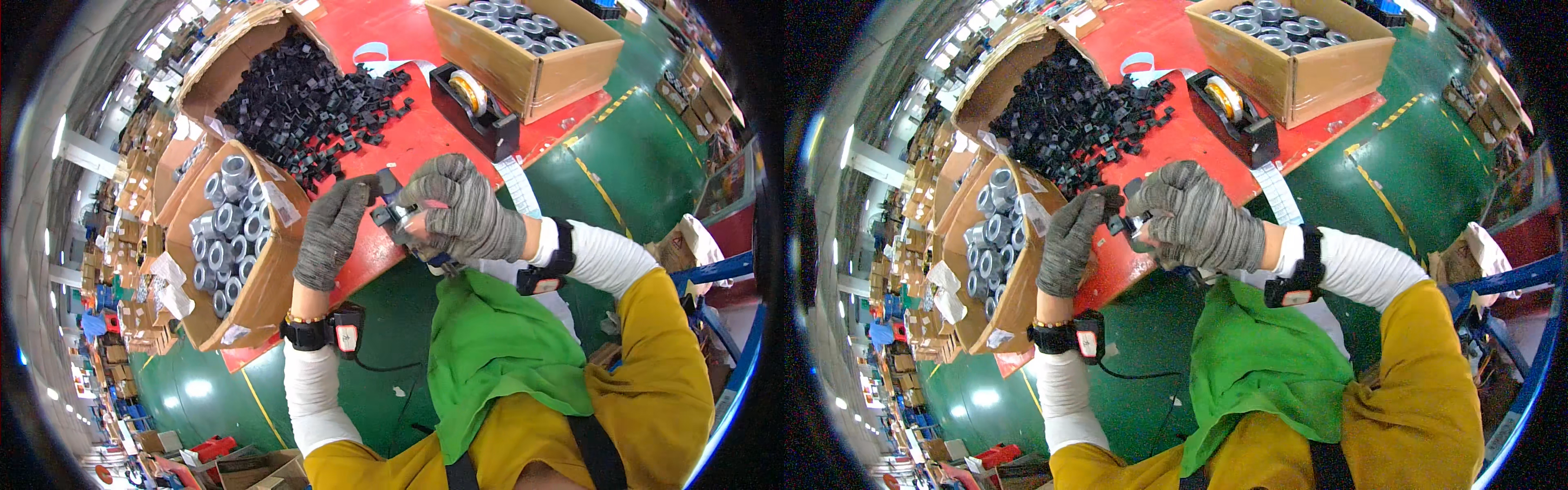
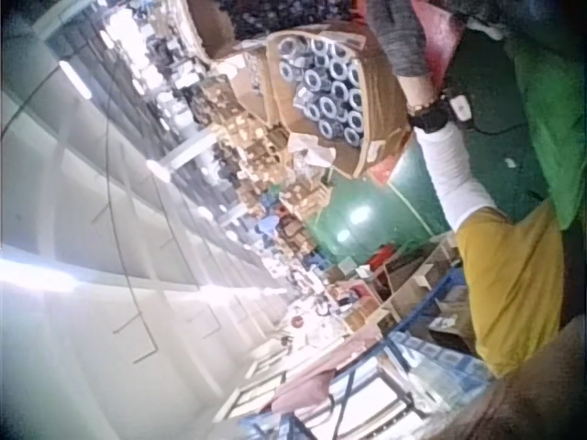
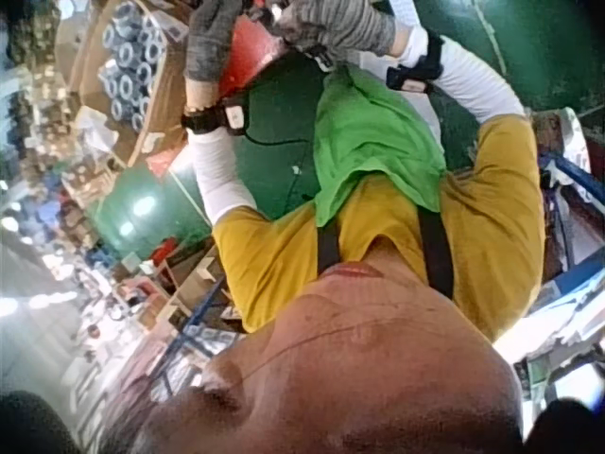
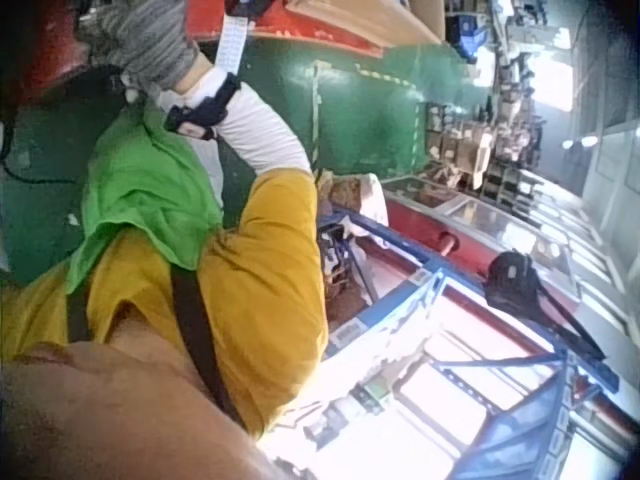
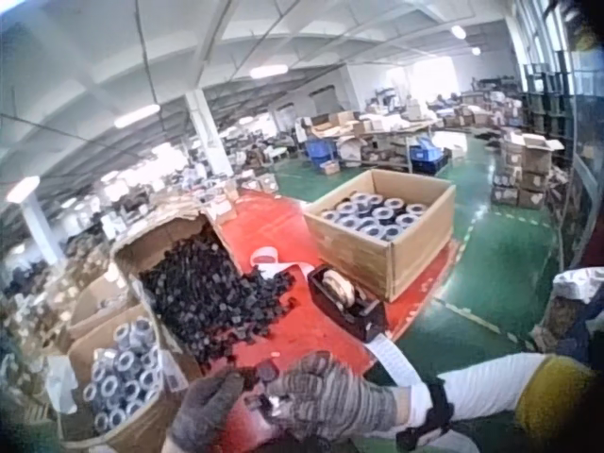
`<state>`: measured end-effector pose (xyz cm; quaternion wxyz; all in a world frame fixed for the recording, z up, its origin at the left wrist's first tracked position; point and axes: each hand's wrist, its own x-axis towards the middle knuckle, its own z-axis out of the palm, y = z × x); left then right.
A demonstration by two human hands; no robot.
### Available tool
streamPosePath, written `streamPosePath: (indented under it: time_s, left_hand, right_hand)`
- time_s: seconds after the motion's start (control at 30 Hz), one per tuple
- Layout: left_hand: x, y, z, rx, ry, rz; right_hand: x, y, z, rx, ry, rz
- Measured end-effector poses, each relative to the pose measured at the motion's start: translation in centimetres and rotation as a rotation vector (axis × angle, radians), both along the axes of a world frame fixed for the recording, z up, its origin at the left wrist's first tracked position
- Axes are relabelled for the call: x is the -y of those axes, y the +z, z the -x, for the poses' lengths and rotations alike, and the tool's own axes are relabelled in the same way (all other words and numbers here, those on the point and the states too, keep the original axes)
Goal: Assembling small metal rings with plastic components and securing them with tape using a bench vise.
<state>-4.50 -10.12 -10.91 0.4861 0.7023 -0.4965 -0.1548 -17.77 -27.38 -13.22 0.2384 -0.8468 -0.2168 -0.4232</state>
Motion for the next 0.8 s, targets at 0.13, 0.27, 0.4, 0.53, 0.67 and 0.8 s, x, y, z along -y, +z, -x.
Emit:
streamPosePath:
  time_s: [0.13,0.27,0.4,0.53,0.67,0.8]
  left_hand:
    - [0.6,1.0,1.8,-0.158,-0.042,-0.175]
    - [1.5,2.1,2.9,0.212,-0.061,-0.283]
    - [1.6,2.4,3.8,0.451,-0.007,-0.386]
    - [2.2,2.1,5.2,0.836,0.171,-0.442]
    - [4.3,0.9,7.2,1.16,0.415,-0.35]
    - [4.1,-0.2,7.1,1.176,0.582,-0.372]
  right_hand:
    - [0.5,-1.3,0.2,0.118,0.025,0.107]
    - [0.8,-3.3,1.0,0.246,-0.127,0.177]
    - [0.9,-4.7,4.8,-0.021,-0.231,0.038]
    - [0.2,-8.0,7.5,-0.42,0.058,-0.303]
    - [-1.6,-9.4,9.2,-0.671,0.036,-0.455]
    - [-0.4,-4.2,8.9,-0.713,-0.098,-0.297]
